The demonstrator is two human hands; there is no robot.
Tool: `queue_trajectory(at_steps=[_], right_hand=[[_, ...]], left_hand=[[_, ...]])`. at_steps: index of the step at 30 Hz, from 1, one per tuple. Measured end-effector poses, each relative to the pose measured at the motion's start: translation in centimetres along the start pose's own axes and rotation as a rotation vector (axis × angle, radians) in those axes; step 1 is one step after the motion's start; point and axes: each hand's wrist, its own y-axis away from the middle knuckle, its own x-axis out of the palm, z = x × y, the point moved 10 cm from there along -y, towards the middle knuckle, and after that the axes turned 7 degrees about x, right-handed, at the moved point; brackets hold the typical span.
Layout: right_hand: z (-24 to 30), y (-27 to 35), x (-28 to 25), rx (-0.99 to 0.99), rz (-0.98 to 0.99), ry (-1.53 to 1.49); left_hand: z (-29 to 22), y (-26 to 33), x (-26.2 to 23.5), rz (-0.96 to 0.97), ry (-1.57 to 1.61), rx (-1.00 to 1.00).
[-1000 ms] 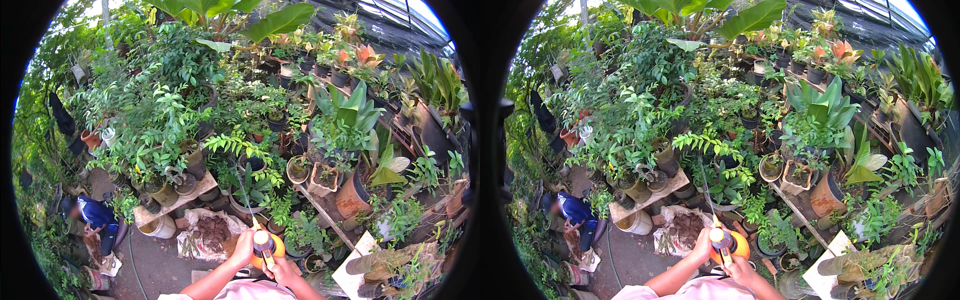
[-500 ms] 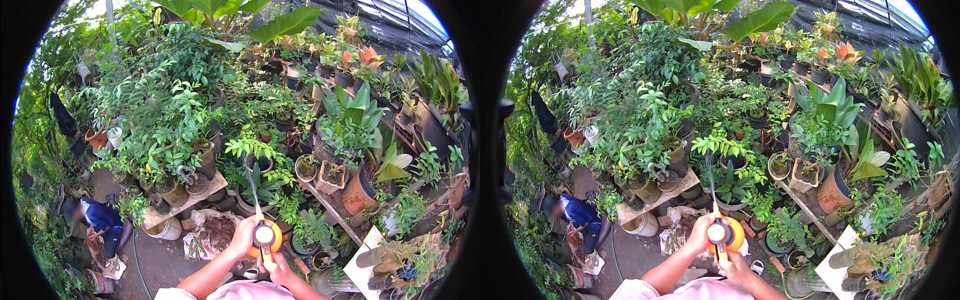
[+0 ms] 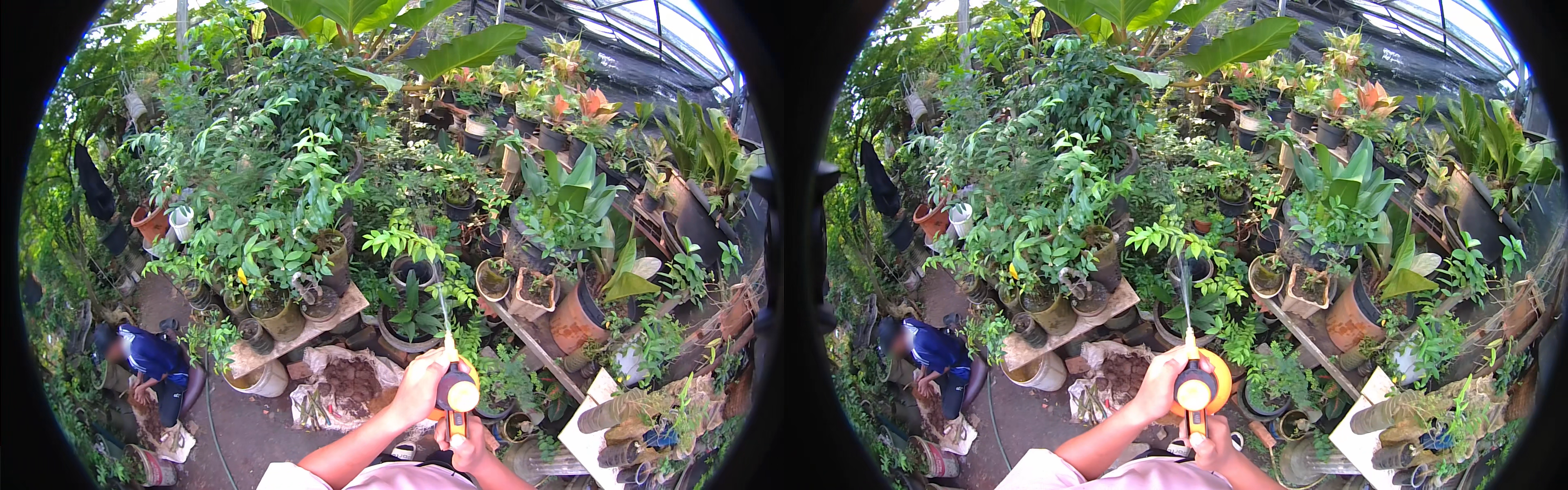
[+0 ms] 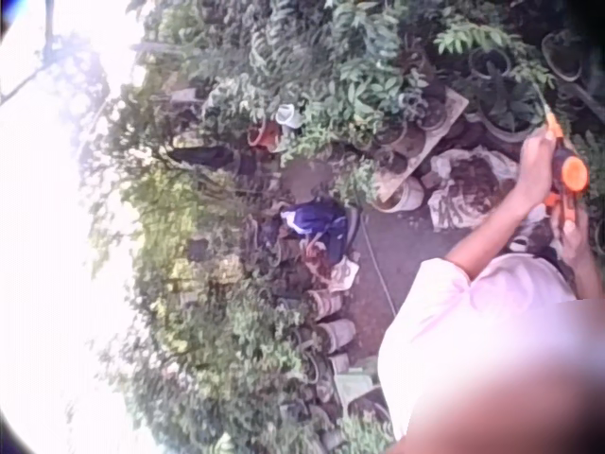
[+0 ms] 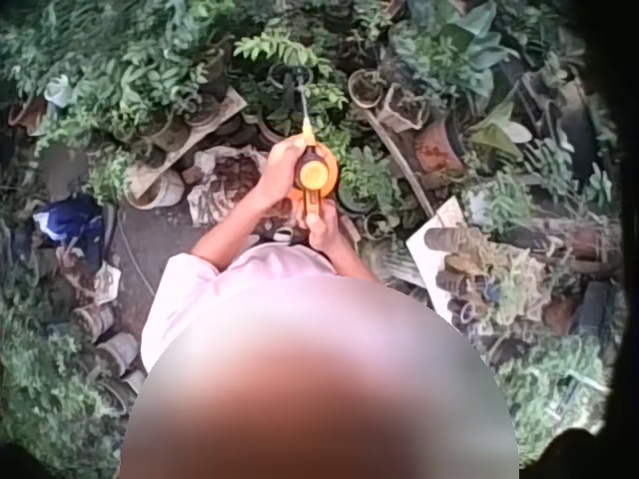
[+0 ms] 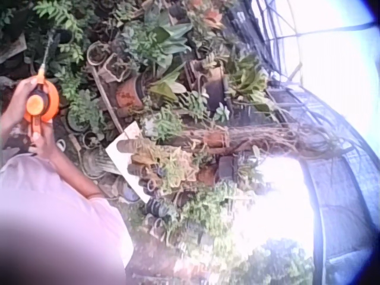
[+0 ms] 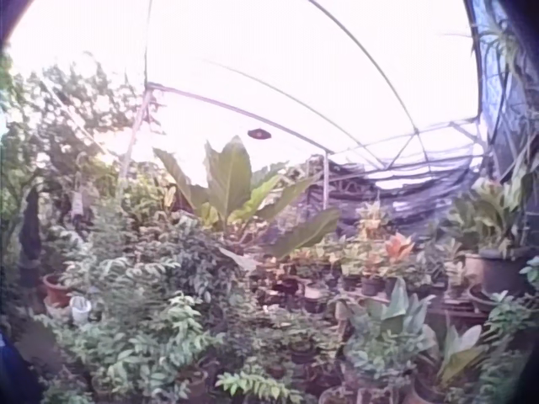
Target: The person uses a handheld pressure sprayer to mist water onto numerous potted plants arranged on shelves and the floor in a greenhouse. The person moves around the area, spraying different plants and occasionally pumping the sprayer to maintain pressure.
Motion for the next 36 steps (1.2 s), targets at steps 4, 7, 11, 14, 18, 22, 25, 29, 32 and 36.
queue_trajectory(at_steps=[4,7,11,14,18,22,25,29,32,36], right_hand=[[-0.4,0.8,-0.6,0.034,-0.048,0.002],[-0.7,1.3,-1.2,0.069,-0.071,-0.003],[-1.0,1.9,-1.7,0.091,-0.081,-0.004],[-1.0,2.3,-2.1,0.083,-0.097,0.016],[-1.2,2.8,-2.9,0.075,-0.127,-0.02],[-2.6,4.1,-4.6,0.179,-0.193,-0.205],[-3.7,5.1,-6.1,0.239,-0.195,-0.312],[-5.4,7.8,-8.3,0.369,-0.226,-0.37],[-5.6,10.1,-9.8,0.375,-0.216,-0.318],[-6.0,13.1,-12.1,0.485,-0.233,-0.175]], left_hand=[[0.6,0.4,0.4,-0.018,0.013,-0.003],[1.5,0.7,0.6,-0.037,0.012,-0.046],[1.7,0.7,1.1,-0.03,-0.023,-0.054],[0.9,0.5,1.7,0.007,-0.052,-0.004],[0.3,0.4,2.6,0.027,-0.063,0.031],[2.3,0.8,3.5,0.039,-0.076,-0.092],[2.9,0.7,4.2,0.083,-0.195,-0.067],[3.4,0.8,5.6,0.17,-0.442,-0.06],[3.8,0.9,7.1,0.312,-0.831,-0.08],[1.9,0.2,7.9,0.107,-0.922,0.057]])
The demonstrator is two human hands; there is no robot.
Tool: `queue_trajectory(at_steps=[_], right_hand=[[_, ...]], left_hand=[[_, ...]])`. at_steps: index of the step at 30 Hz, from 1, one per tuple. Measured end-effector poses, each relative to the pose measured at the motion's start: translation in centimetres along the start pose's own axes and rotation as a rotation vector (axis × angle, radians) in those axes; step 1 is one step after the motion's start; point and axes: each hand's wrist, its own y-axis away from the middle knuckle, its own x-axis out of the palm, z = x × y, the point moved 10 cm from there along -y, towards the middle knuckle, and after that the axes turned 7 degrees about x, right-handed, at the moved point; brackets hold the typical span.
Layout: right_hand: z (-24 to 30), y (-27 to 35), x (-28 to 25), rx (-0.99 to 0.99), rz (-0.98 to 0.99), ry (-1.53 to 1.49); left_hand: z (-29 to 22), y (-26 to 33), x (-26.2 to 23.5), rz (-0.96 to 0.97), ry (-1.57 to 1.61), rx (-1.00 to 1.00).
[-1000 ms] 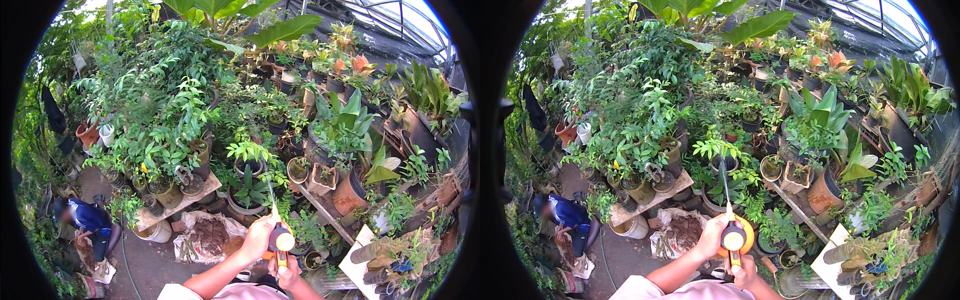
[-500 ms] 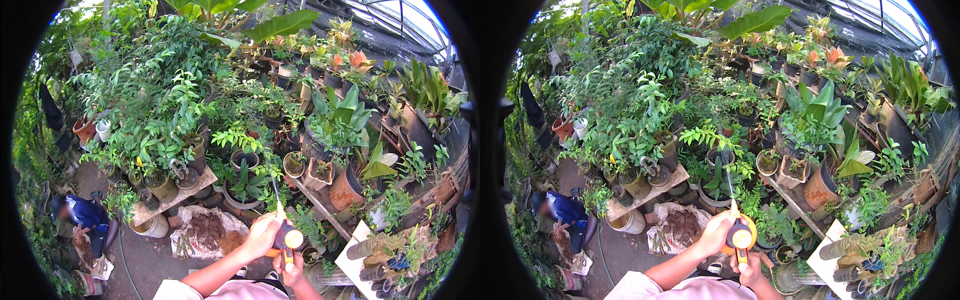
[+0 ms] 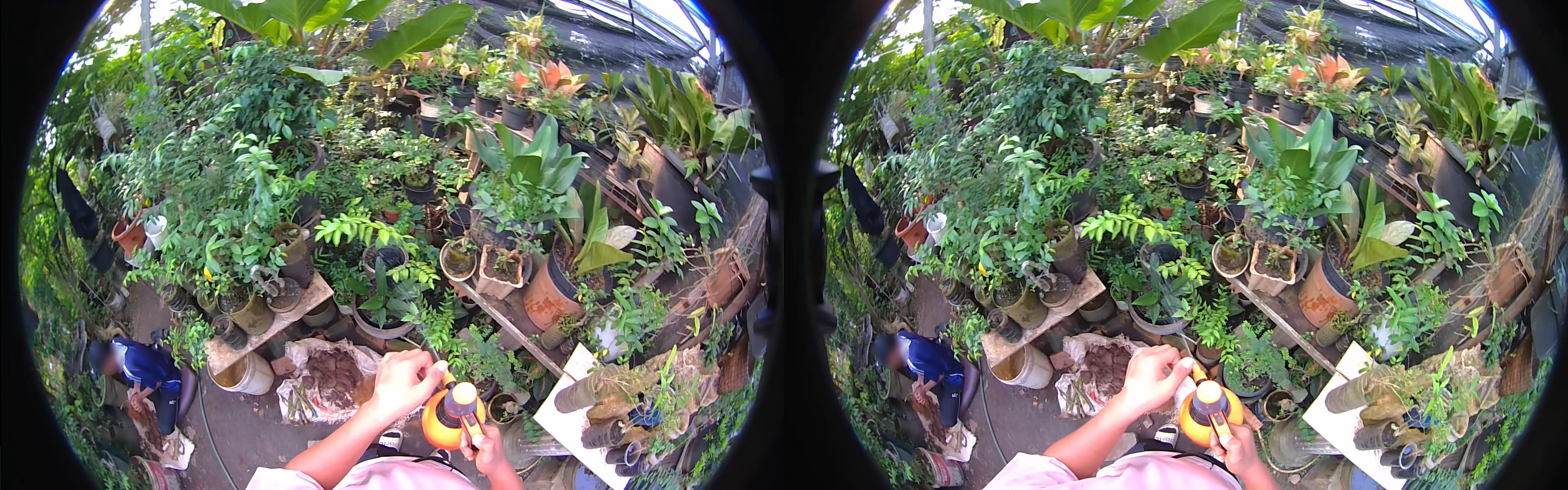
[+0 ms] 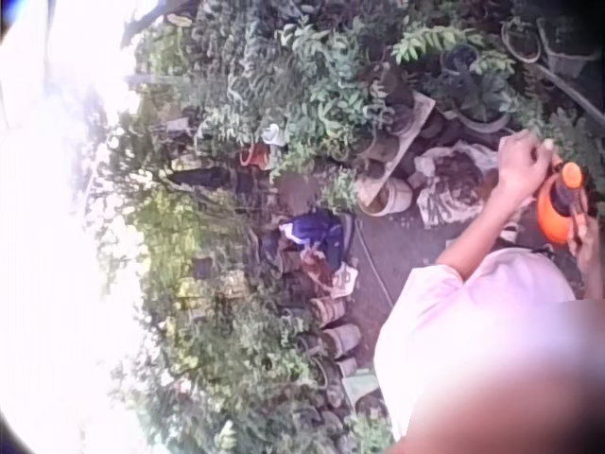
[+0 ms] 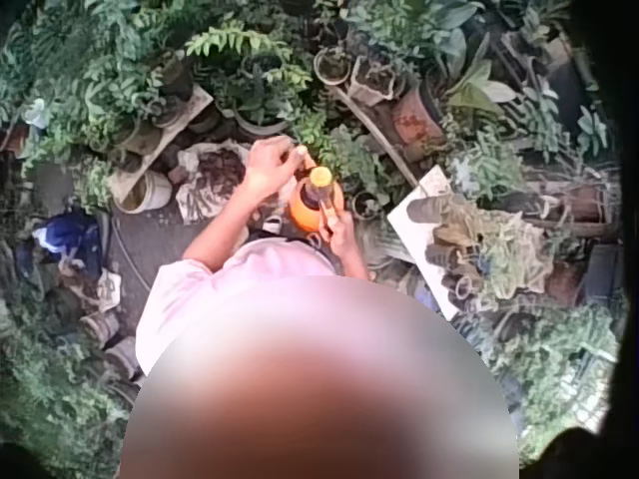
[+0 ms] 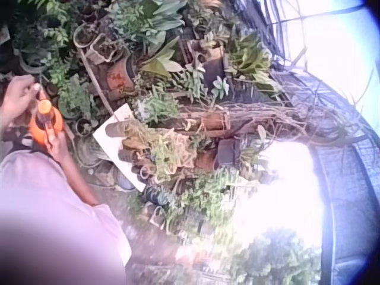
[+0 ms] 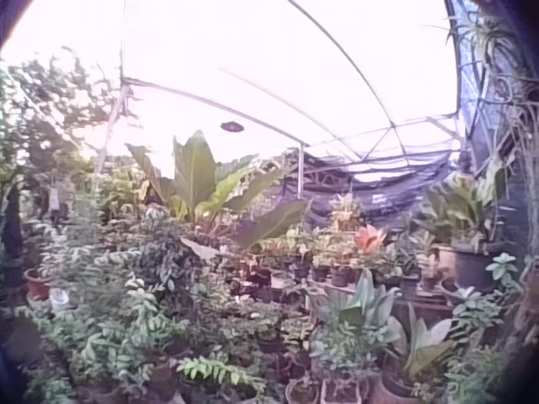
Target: The person uses a handheld pressure sprayer to mist water onto numerous potted plants arranged on shelves and the floor in a greenhouse. The person moves around the area, spraying different plants and occasionally pumping the sprayer to maintain pressure.
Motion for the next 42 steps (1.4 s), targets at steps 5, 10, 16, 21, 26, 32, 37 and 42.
queue_trajectory(at_steps=[5,10,16,21,26,32,37,42], right_hand=[[-0.1,2.6,-2.9,0.042,-0.045,0.123],[-1.8,5.0,-5.7,0.072,-0.082,0.092],[-3.9,6.4,-8.0,0.088,-0.075,0.195],[-5.6,7.7,-9.8,0.129,-0.08,0.136],[-6.9,9.7,-12.0,0.166,-0.147,0.107],[-8.1,12.0,-13.7,0.148,-0.316,0.006],[-8.8,13.2,-15.4,0.142,-0.327,-0.039],[-9.8,13.9,-16.0,0.153,-0.325,0.003]], left_hand=[[-5.9,0.5,5.4,0.145,0.287,0.371],[-9.2,1.9,11.1,0.308,0.331,0.462],[-12.1,2.6,15.2,0.415,0.259,0.524],[-13.5,3.2,17.4,0.452,0.217,0.562],[-15.1,3.7,19.7,0.478,0.2,0.563],[-17.0,3.3,23.0,0.508,0.173,0.56],[-18.0,3.7,26.3,0.602,0.142,0.563],[-18.7,4.7,28.0,0.681,0.102,0.576]])
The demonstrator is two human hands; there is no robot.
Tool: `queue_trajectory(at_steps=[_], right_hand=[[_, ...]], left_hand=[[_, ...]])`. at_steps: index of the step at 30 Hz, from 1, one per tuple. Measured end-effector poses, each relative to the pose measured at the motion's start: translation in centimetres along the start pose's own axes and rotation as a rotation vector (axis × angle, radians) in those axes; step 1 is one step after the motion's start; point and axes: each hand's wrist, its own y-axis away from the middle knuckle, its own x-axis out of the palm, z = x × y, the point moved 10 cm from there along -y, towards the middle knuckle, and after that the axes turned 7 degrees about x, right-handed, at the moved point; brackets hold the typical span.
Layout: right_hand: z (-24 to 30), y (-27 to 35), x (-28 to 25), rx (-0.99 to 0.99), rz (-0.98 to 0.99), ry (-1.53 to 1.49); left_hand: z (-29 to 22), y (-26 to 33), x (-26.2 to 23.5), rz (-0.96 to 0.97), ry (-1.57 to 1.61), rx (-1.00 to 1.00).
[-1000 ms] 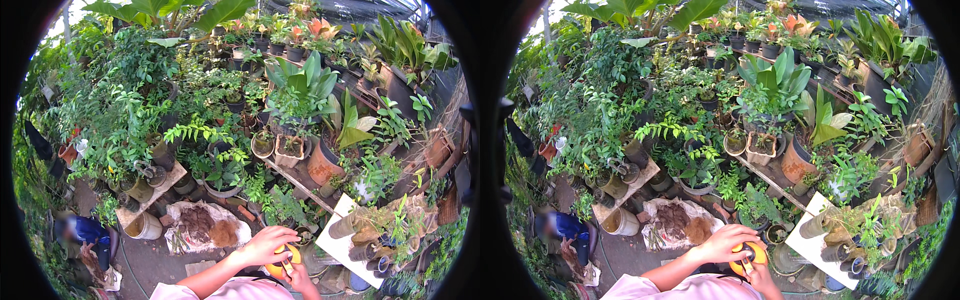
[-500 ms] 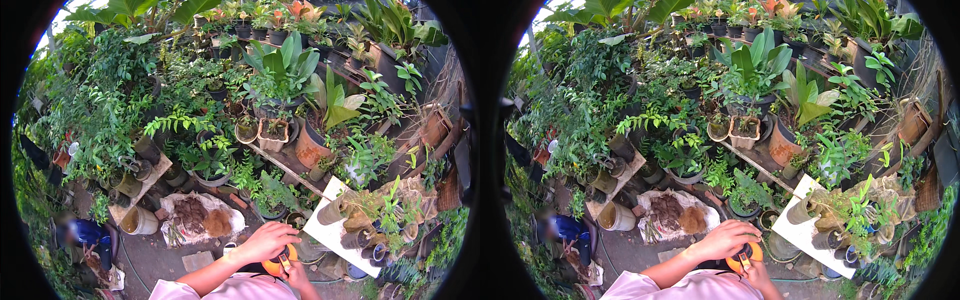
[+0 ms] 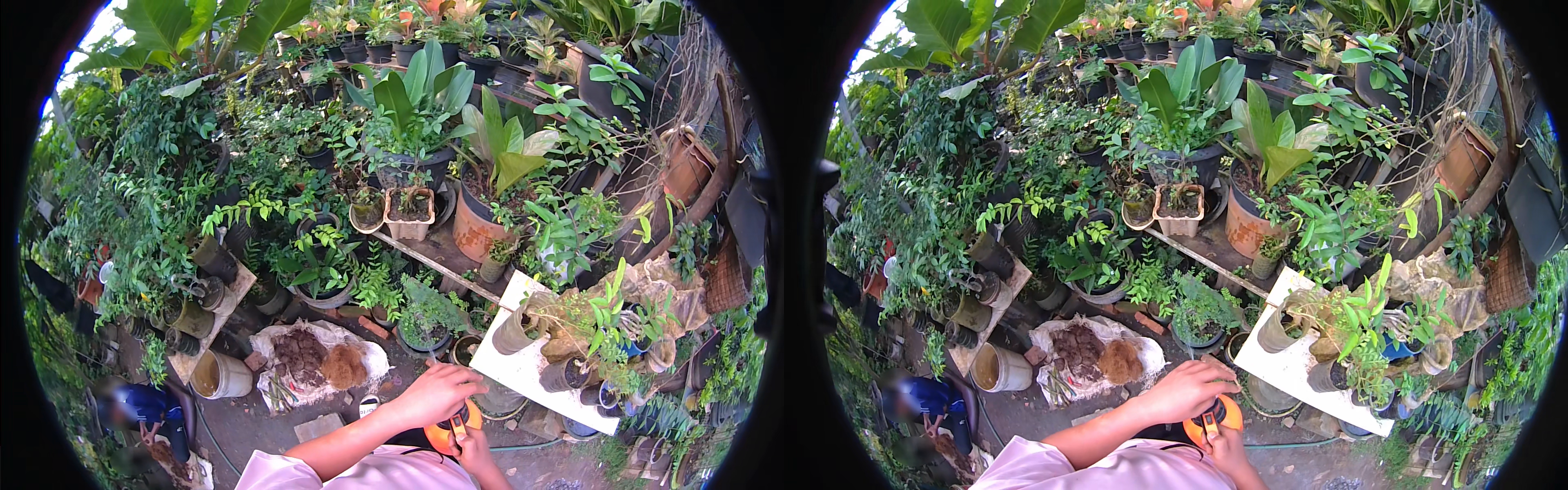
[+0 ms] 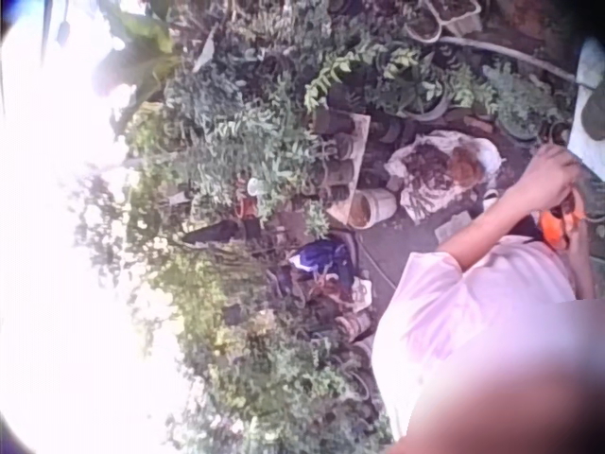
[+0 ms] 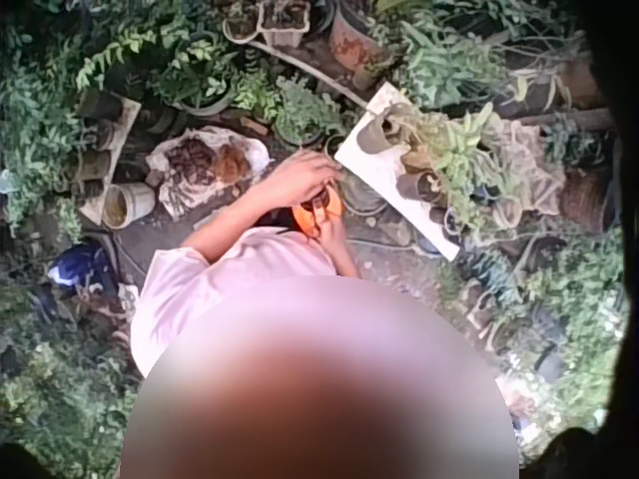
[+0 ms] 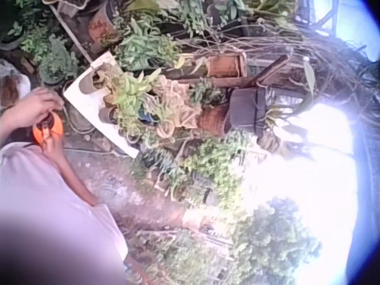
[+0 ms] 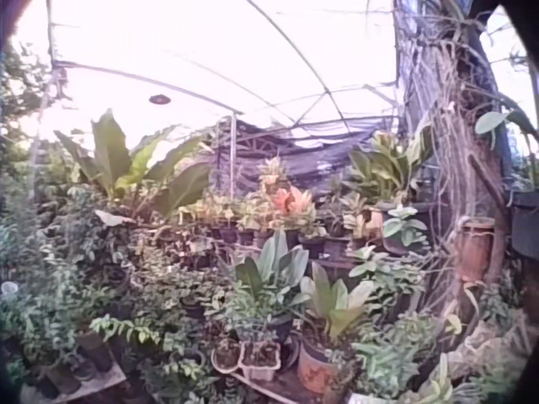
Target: The person uses a handheld pressure sprayer to mist water onto numerous potted plants arranged on shelves and the floor in a greenhouse. The person moves around the area, spraying different plants and occasionally pumping the sprayer to maintain pressure.
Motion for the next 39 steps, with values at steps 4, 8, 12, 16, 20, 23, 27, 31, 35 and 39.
queue_trajectory(at_steps=[4,8,12,16,20,23,27,31,35,39], right_hand=[[-1.2,0.1,0.2,0.006,-0.019,0.042],[-2.2,-0.1,0.7,-0.008,-0.002,0.07],[-3.5,0.1,1.4,0.041,-0.037,0.114],[-3.6,0.6,3.6,0.088,-0.113,-0.011],[1.1,1.9,5.4,-0.215,-0.263,0.131],[0.3,2.1,6.3,-0.024,-0.378,0.217],[0.1,1.1,7.6,0.027,-0.495,0.188],[1.9,2.8,10.3,-0.125,-0.512,0.29],[1.7,3.1,11.3,-0.095,-0.57,0.239],[-0.2,2.7,11.7,0.046,-0.653,0.192]], left_hand=[[-0.5,0.7,0.3,0.037,0.019,0.01],[-0.3,2.0,0.5,0.001,0.095,0.081],[0.9,3.5,2.2,0.066,0.146,0.059],[0.6,4.1,0.6,0.108,0.265,0.12],[0.9,3.8,-5.7,0.039,0.392,0.338],[2.9,3.8,-9.8,-0.225,0.29,0.255],[0.9,5.7,-3.9,0.149,0.37,0.154],[0.5,8.7,-5.2,0.188,0.327,0.442],[2.0,8.0,-11.8,-0.172,0.168,0.435],[-0.6,8.2,-6.3,0.078,0.379,0.347]])
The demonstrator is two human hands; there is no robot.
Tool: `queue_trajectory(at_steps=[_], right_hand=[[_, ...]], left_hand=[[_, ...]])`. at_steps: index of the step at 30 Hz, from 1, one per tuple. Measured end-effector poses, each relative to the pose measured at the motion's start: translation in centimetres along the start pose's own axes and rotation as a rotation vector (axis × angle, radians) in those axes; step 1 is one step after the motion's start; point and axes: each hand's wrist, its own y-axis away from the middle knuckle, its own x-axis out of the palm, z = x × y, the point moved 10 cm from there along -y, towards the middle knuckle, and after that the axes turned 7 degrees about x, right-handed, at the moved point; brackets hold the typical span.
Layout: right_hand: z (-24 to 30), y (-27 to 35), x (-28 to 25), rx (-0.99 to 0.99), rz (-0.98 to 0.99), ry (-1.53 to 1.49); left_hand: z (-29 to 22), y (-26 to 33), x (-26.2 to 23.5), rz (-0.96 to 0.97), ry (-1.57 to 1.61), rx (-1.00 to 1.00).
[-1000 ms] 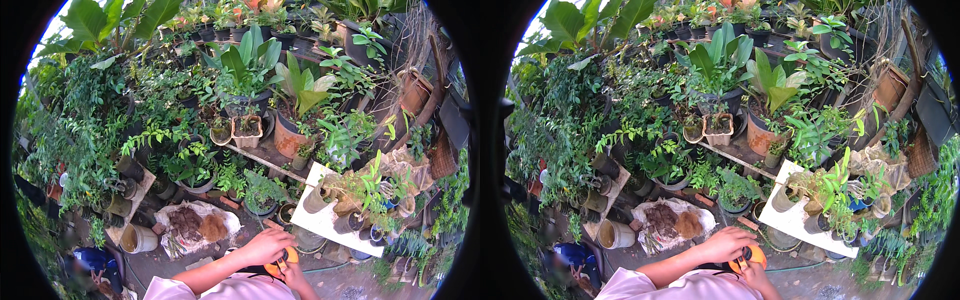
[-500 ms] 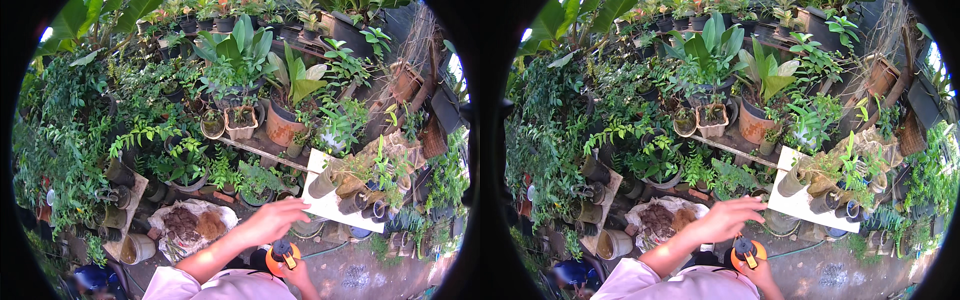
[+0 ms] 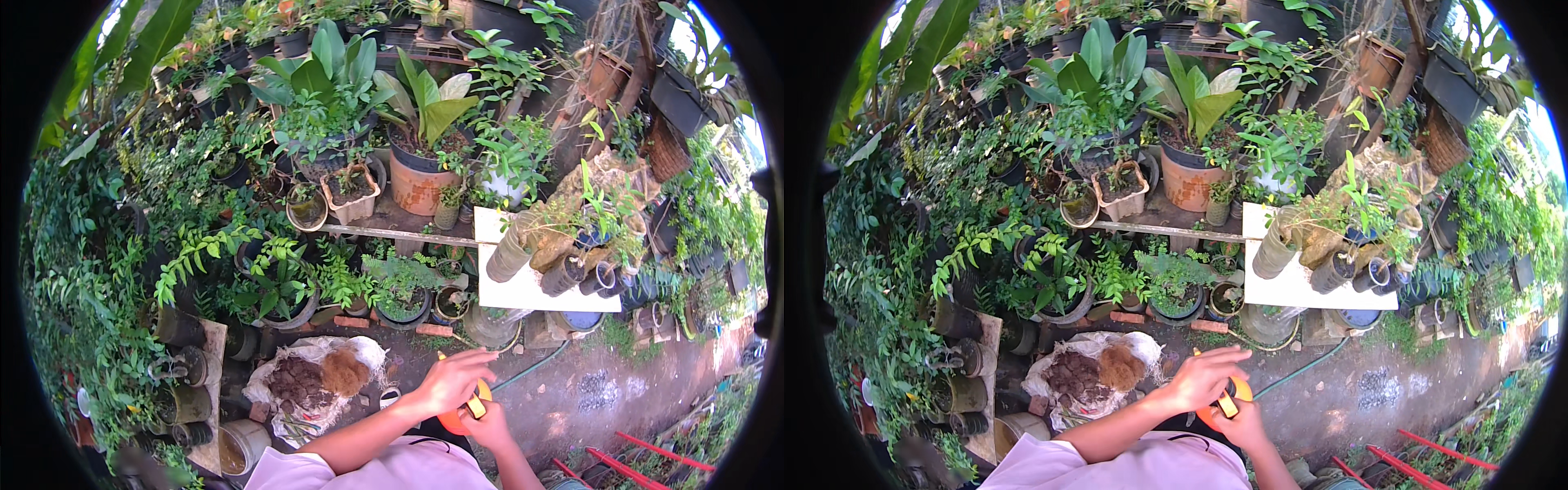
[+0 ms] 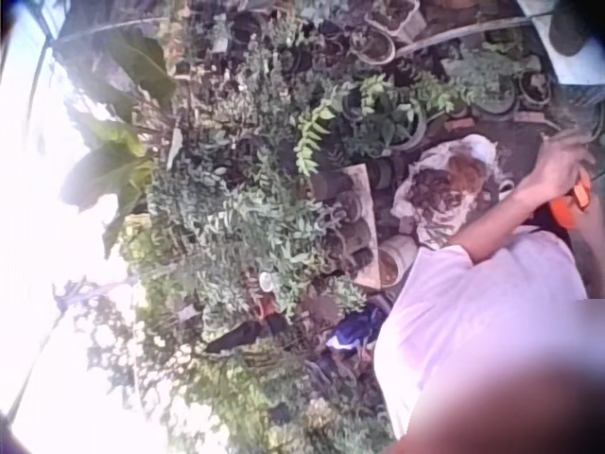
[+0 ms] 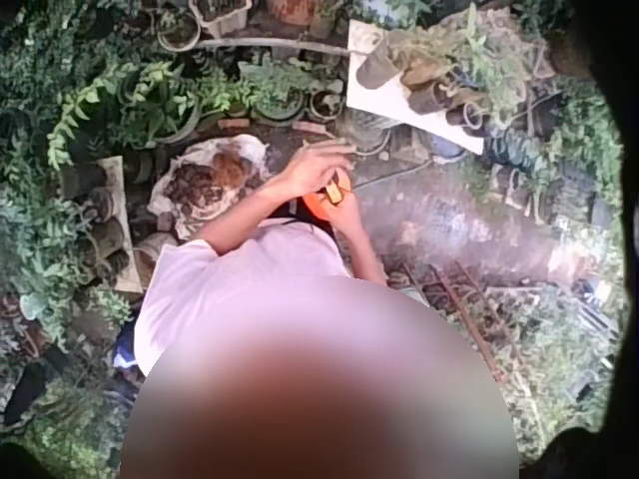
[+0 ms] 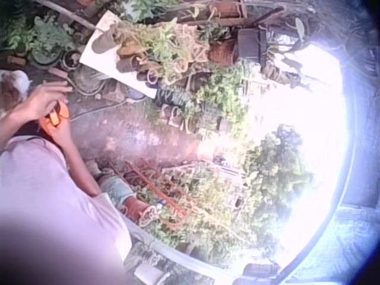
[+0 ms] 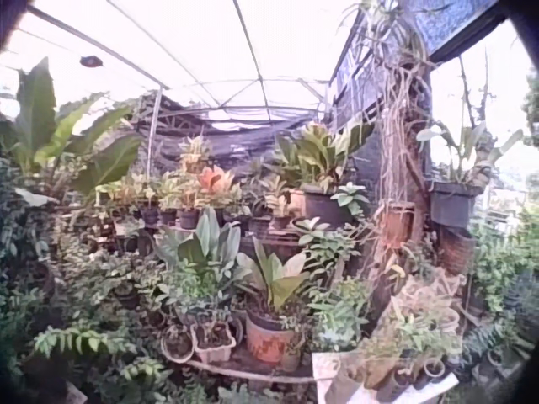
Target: The person uses a handheld pressure sprayer to mist water onto numerous potted plants arranged on shelves and the floor in a greenhouse. The person moves around the area, spraying different plants and occasionally pumping the sprayer to maintain pressure.
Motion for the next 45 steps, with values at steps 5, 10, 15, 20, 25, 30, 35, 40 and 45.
queue_trajectory(at_steps=[5,10,15,20,25,30,35,40,45], right_hand=[[1.5,3.1,0.2,-0.123,-0.023,-0.025],[2.8,2.9,0.7,-0.148,-0.038,-0.08],[3.1,3.9,1.3,-0.102,0.0,-0.066],[4.2,2.9,1.4,-0.174,-0.056,-0.12],[4.2,4.0,2.7,-0.212,0.074,-0.062],[1.7,3.5,3.1,0.006,0.149,-0.018],[-4.1,3.4,4.0,0.207,0.131,-0.332],[-9.1,3.4,4.9,0.275,0.057,-0.435],[-11.2,4.2,4.8,0.328,0.018,-0.479]], left_hand=[[-0.8,0.9,-5.4,-0.03,-0.279,0.098],[-1.2,1.1,0.0,0.117,0.002,0.0],[-3.9,0.8,-7.0,0.045,-0.383,0.127],[-0.4,2.9,-1.8,0.052,0.042,0.003],[-1.5,5.1,-0.7,0.355,-0.318,0.026],[-2.2,2.7,-9.2,-0.207,-0.286,0.142],[5.9,5.4,7.8,0.282,-0.027,-0.221],[6.7,7.7,9.6,0.057,0.102,-0.079],[11.1,10.6,11.9,-0.21,0.529,-0.512]])
